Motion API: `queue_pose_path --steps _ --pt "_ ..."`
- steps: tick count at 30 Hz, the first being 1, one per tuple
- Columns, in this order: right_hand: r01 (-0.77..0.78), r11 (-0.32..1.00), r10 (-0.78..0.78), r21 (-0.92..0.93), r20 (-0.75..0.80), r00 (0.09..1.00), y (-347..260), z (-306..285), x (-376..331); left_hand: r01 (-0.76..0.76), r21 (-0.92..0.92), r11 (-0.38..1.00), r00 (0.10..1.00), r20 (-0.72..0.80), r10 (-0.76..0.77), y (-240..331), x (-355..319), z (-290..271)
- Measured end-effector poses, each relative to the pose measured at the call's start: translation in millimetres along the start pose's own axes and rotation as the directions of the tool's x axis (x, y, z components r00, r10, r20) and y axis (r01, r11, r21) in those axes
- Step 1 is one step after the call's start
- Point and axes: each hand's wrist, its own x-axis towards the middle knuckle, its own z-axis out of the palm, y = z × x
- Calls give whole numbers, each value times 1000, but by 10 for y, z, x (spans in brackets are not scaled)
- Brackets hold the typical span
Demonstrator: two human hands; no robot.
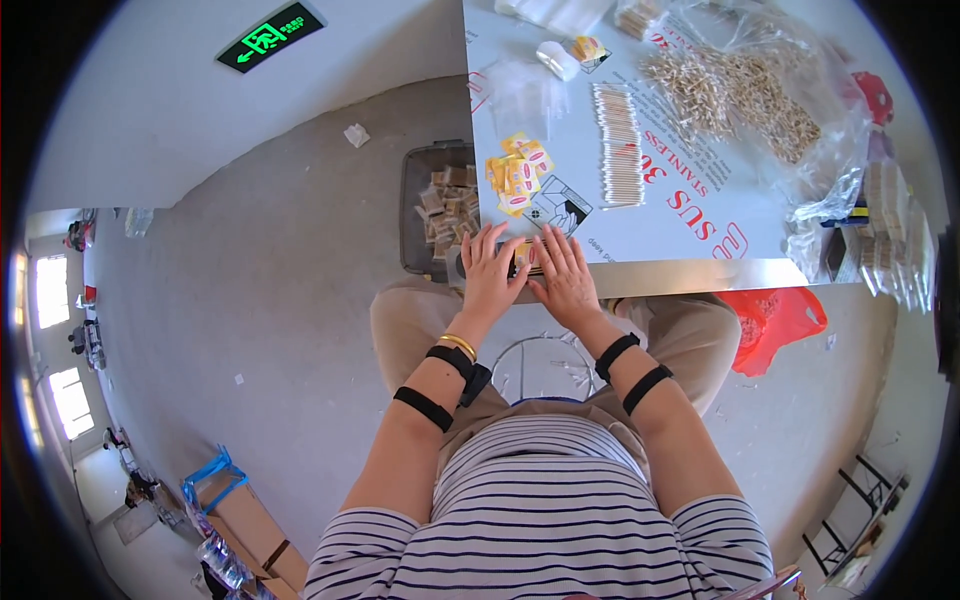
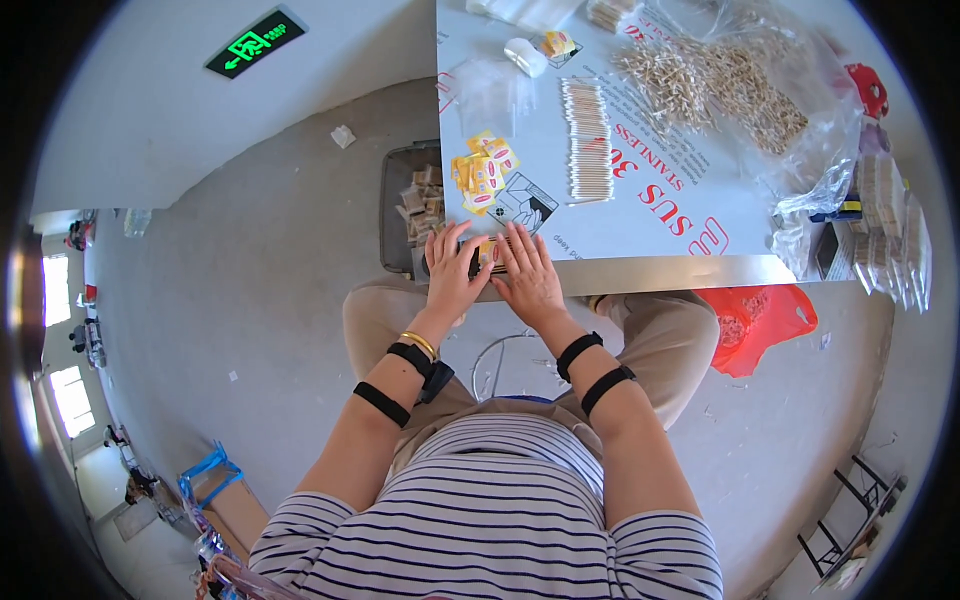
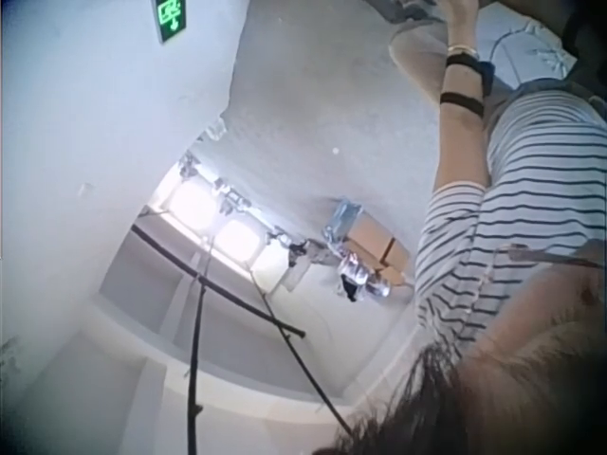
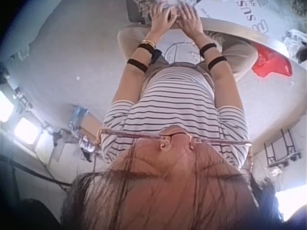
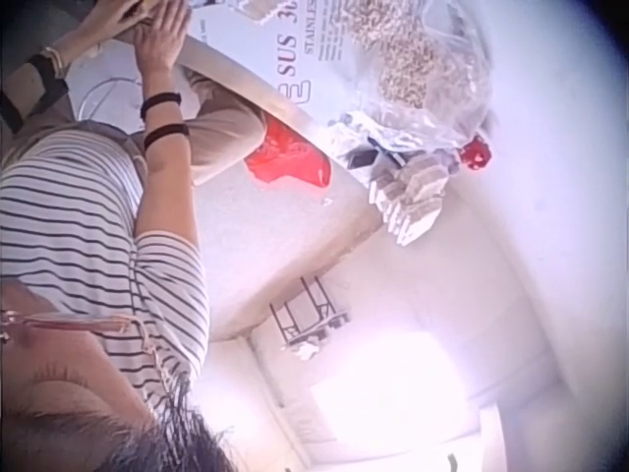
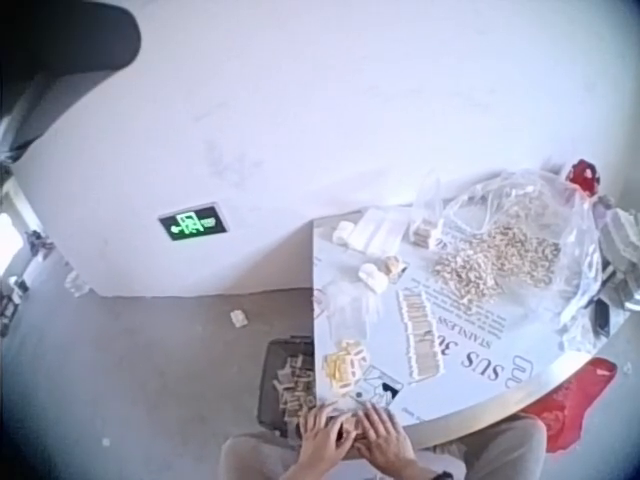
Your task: Organizing and aligning cotton swabs on a table before placing them into a tray.
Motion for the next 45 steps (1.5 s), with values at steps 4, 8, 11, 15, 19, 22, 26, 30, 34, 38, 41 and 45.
queue_pose_path --steps 4,8,11,15,19,22,26,30,34,38,41,45 --pt "-22 999 23 30 -27 999 30 -49 5 -9 -20 1000 1000 -8 9 38 23 -46" --pt "-47 992 56 118 -73 996 182 -124 -14 -29 -37 999 1000 5 29 54 66 -26" --pt "-33 993 40 114 -60 997 251 -120 -19 -39 -32 999 999 25 39 44 78 8" --pt "-31 996 35 83 -45 998 247 -97 -23 -31 -22 999 999 9 31 32 86 70" --pt "-40 996 44 76 -48 998 232 -94 -22 -1 -7 1000 1000 2 1 27 102 119" --pt "-42 995 47 96 -49 998 228 -102 -25 16 -9 1000 1000 -23 -16 53 103 163" --pt "-38 994 43 100 -49 998 220 -106 -30 35 -15 999 999 -37 -36 105 107 198" --pt "-79 990 84 116 -33 996 248 -124 -50 49 -33 998 997 -55 -51 118 102 165" --pt "-91 991 96 94 -51 994 318 -135 -137 23 15 1000 999 -39 -22 82 51 113" --pt "-86 994 89 64 -40 995 279 -124 -155 43 24 999 999 -34 -42 88 22 117" --pt "-73 994 77 84 -45 996 234 -104 -135 57 24 998 997 -54 -56 91 37 125" --pt "-69 993 73 100 -46 996 133 -86 -71 117 -1 993 990 -82 -117 15 52 119"
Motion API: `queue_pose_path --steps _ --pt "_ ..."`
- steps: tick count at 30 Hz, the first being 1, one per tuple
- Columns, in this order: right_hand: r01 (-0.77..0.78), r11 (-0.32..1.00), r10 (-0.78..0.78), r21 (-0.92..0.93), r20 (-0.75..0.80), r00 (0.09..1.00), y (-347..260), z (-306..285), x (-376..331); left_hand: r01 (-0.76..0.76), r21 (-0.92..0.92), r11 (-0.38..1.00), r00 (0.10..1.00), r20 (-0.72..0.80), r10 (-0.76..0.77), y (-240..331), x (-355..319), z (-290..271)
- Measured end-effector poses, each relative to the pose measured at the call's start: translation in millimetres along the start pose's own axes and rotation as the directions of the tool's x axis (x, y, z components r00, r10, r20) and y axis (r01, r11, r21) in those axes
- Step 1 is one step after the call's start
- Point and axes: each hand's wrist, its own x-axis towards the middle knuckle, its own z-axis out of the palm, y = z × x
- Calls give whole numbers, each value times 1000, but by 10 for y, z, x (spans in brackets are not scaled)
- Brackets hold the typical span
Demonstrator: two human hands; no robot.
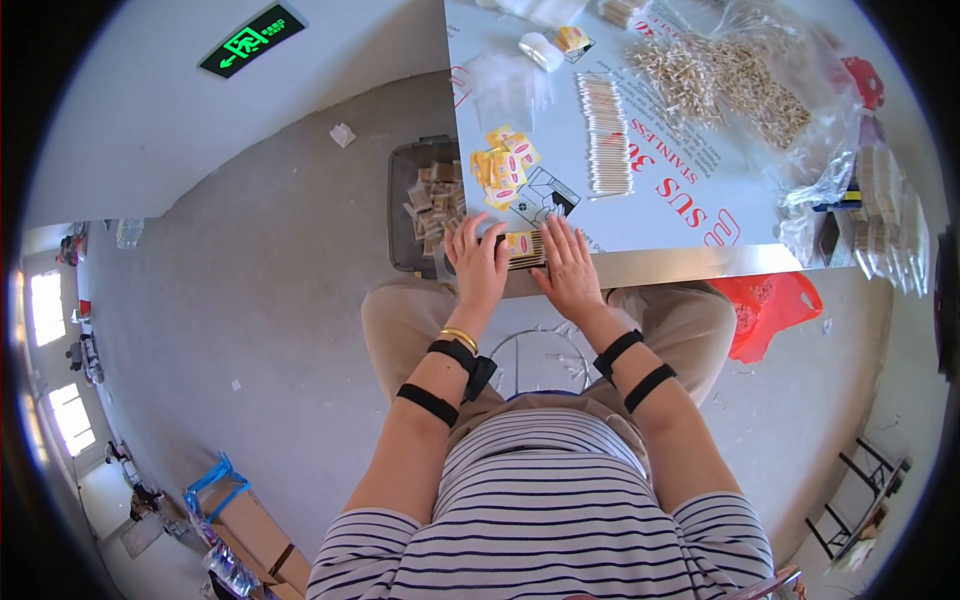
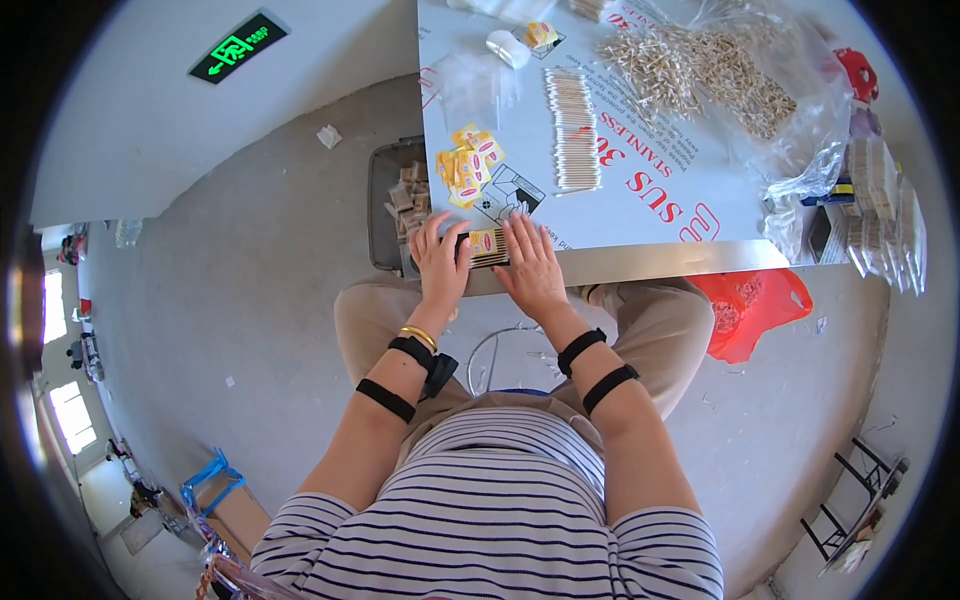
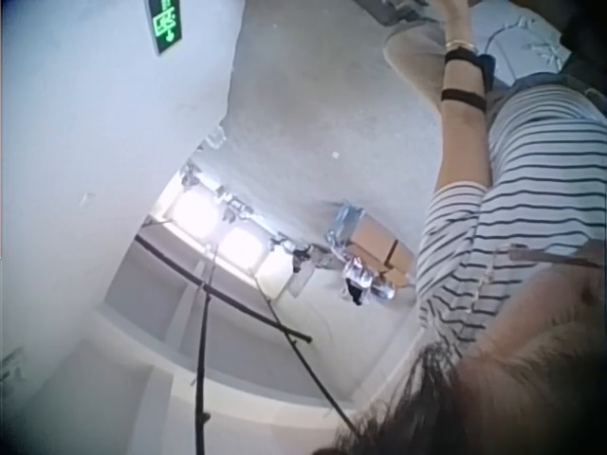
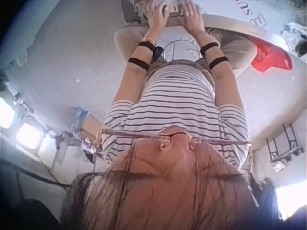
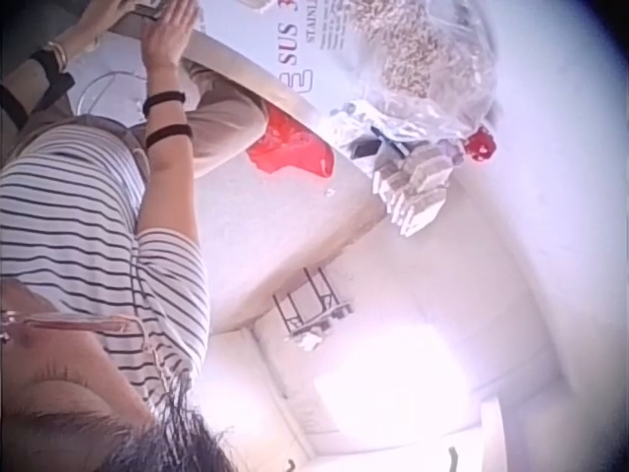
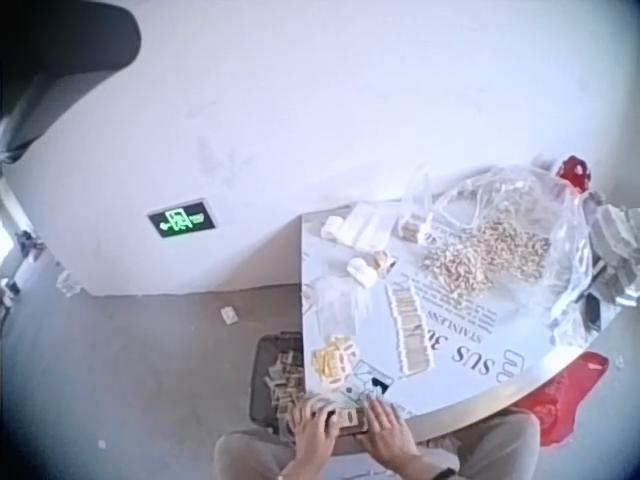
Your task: Organizing and aligning cotton swabs on a table before placing them into a tray.
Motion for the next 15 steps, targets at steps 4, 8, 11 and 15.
queue_pose_path --steps 4,8,11,15 --pt "2 1000 -2 -15 14 1000 -121 54 56 46 48 998 998 -39 -44 -86 -36 -39" --pt "-10 1000 10 -16 2 1000 -147 101 54 24 152 988 1000 11 -26 -80 -137 -94" --pt "-8 1000 8 -17 8 1000 -133 120 51 -76 298 952 992 122 41 -21 -268 -82" --pt "-1 1000 1 -7 11 1000 -130 154 58 -140 348 927 970 235 58 -45 -392 -25"
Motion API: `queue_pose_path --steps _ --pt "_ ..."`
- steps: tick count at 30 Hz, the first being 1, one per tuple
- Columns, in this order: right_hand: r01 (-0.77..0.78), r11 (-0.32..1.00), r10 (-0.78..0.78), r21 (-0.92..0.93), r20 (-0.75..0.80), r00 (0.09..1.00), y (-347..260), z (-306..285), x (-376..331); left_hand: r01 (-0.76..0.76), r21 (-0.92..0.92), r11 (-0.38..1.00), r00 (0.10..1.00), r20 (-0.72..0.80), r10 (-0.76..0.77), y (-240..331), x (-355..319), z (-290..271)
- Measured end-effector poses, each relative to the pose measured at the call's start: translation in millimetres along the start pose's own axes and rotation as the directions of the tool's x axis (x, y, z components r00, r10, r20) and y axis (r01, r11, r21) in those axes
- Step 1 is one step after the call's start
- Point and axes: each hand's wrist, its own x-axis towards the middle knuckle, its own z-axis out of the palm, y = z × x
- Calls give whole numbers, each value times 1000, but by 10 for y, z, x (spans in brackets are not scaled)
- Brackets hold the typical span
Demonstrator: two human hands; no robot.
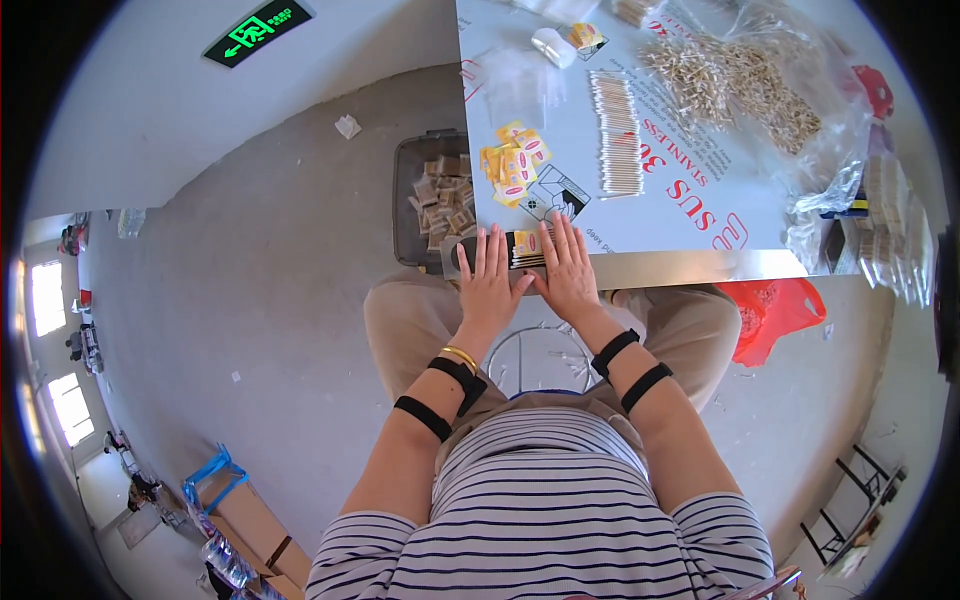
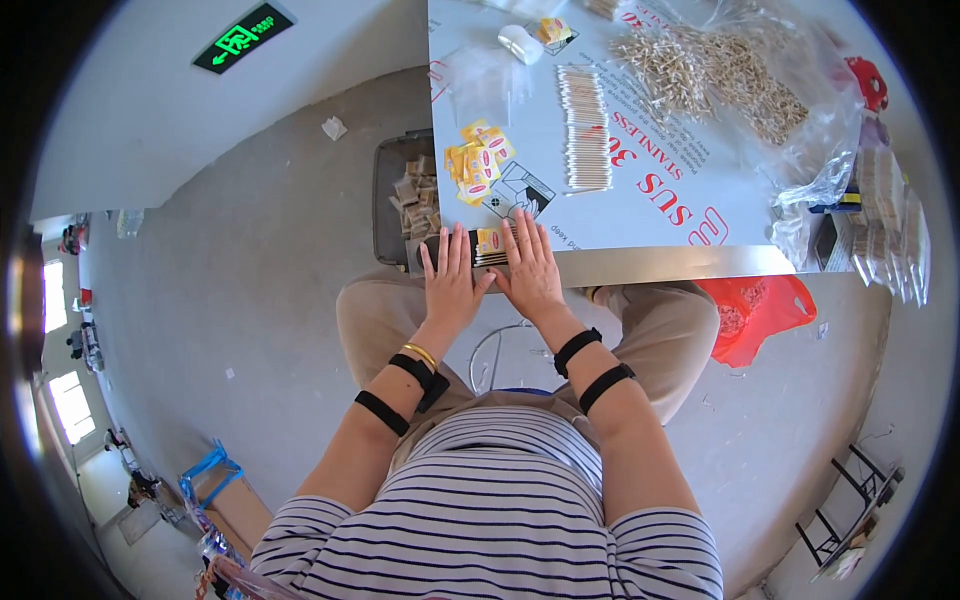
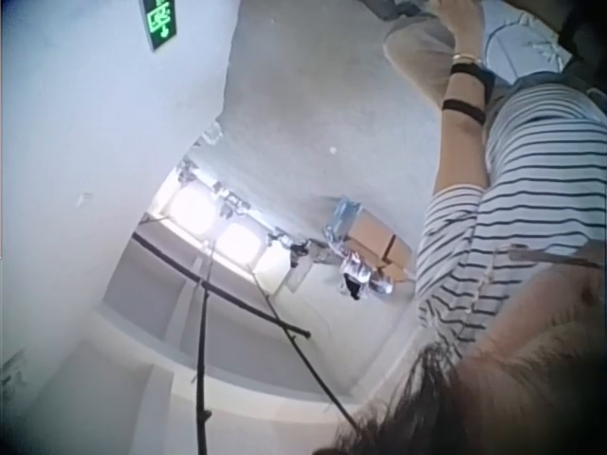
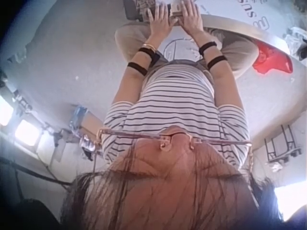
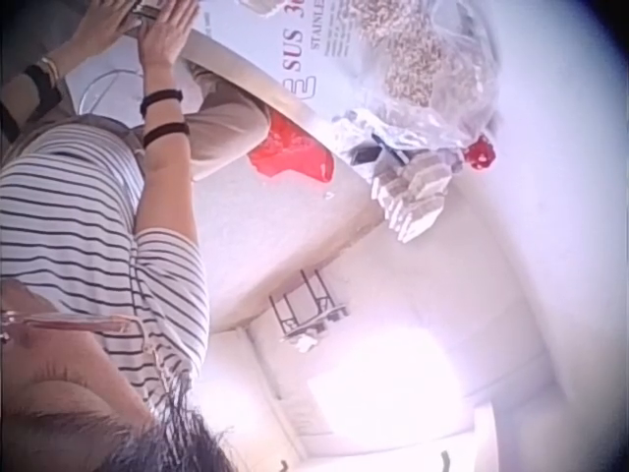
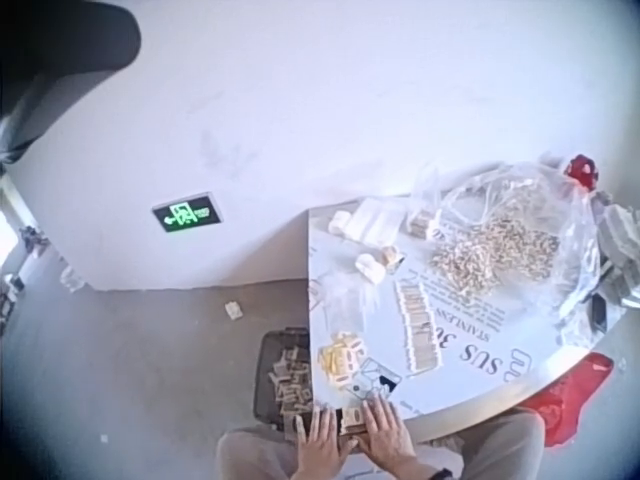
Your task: Organizing and aligning cotton swabs on a table before placing them into a tray.
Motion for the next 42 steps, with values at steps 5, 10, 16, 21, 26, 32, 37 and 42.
queue_pose_path --steps 5,10,16,21,26,32,37,42 --pt "13 1000 -13 -5 -24 1000 -9 71 2 -16 -34 999 1000 13 17 36 8 54" --pt "31 998 -32 -46 -7 999 -42 118 13 -12 -148 989 999 -38 6 63 21 91" --pt "31 994 -31 -105 0 1000 -67 144 16 -13 -152 988 999 -35 8 56 17 71" --pt "34 999 -34 0 -30 999 -61 123 10 -21 -149 989 999 -42 15 47 12 70" --pt "50 998 -52 -48 -30 998 -54 116 15 -19 -146 989 999 -51 11 52 15 64" --pt "39 997 -39 -65 9 999 -86 83 19 15 -364 931 996 -75 -45 -139 34 -33" --pt "29 996 -28 -84 13 1000 -108 66 20 -48 -338 940 998 20 58 -640 58 -359" --pt "18 994 -14 -109 33 999 -116 52 14 -65 -412 909 982 137 132 -751 196 -514"
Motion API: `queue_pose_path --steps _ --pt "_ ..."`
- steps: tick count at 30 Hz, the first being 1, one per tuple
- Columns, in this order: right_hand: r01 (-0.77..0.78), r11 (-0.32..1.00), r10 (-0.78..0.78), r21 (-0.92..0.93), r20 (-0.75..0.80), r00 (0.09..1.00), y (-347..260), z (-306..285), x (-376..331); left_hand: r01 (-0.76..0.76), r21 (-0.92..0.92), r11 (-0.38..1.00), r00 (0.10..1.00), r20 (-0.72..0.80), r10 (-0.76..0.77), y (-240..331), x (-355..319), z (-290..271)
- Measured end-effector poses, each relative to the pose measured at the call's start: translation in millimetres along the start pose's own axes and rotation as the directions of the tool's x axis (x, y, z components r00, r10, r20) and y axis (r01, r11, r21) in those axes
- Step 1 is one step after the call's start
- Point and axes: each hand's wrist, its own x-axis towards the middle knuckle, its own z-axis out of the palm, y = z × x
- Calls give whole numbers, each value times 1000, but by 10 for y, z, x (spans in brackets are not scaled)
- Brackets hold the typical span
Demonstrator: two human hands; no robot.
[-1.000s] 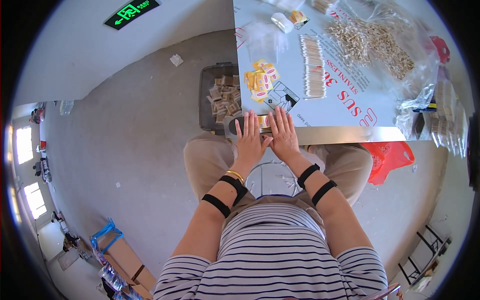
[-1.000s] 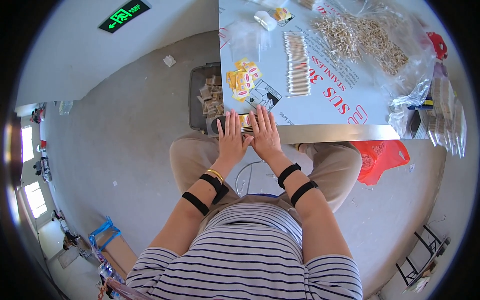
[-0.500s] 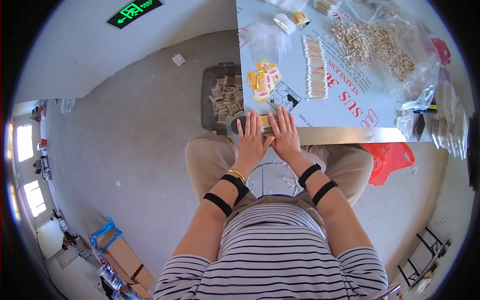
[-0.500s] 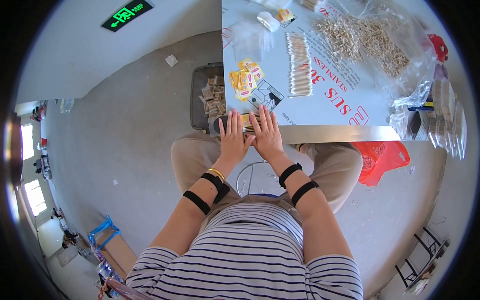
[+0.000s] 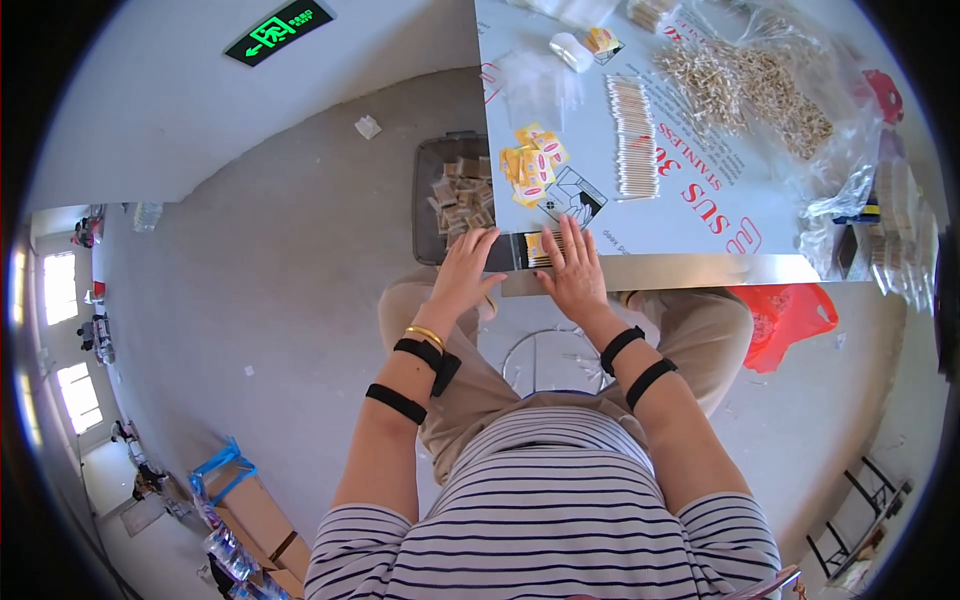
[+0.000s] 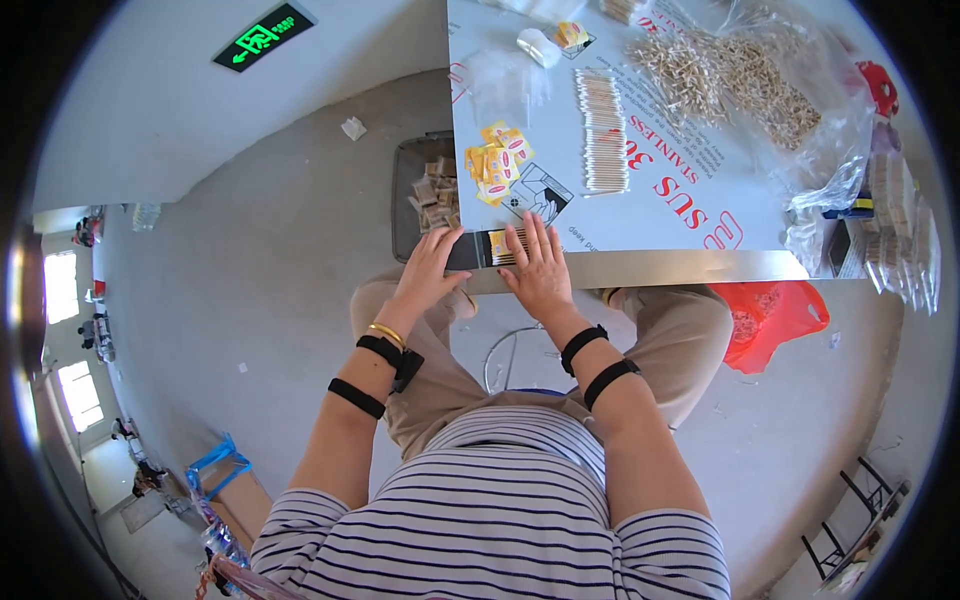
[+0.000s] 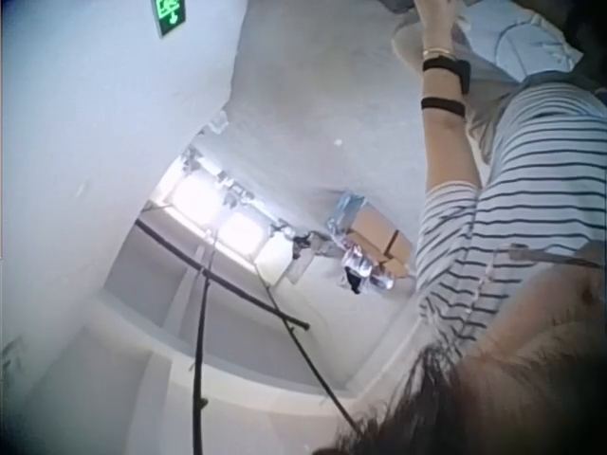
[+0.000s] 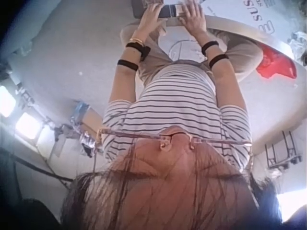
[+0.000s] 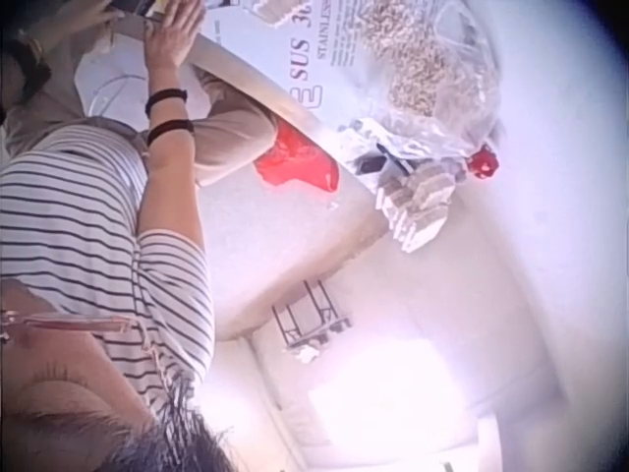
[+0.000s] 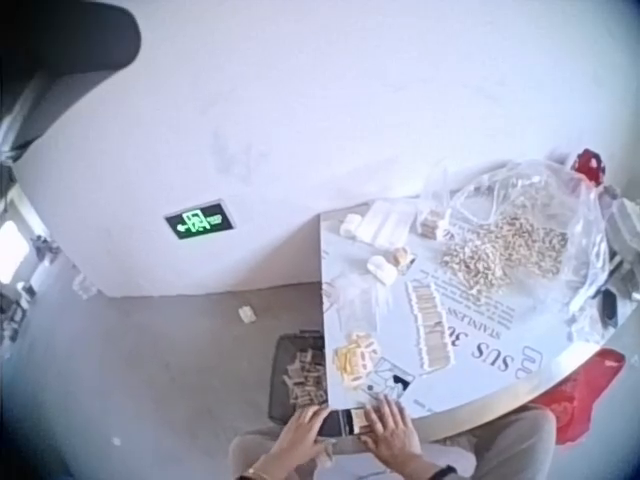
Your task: Organizing and aligning cotton swabs on a table before placing them into a tray.
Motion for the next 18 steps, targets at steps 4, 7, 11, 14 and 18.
queue_pose_path --steps 4,7,11,14,18 --pt "-4 1000 4 -9 4 1000 -6 7 3 -90 78 993 996 3 90 14 128 -94" --pt "-8 1000 9 -27 19 1000 -11 6 6 -152 139 978 988 23 151 29 181 -119" --pt "-17 999 18 -41 36 999 -21 -7 5 -110 163 980 994 30 107 46 200 -60" --pt "-16 1000 17 -23 19 1000 -13 -10 -4 -81 104 991 997 -11 82 20 179 -3" --pt "-33 999 33 0 5 999 -19 -8 2 -98 45 994 992 -74 101 -52 140 111"
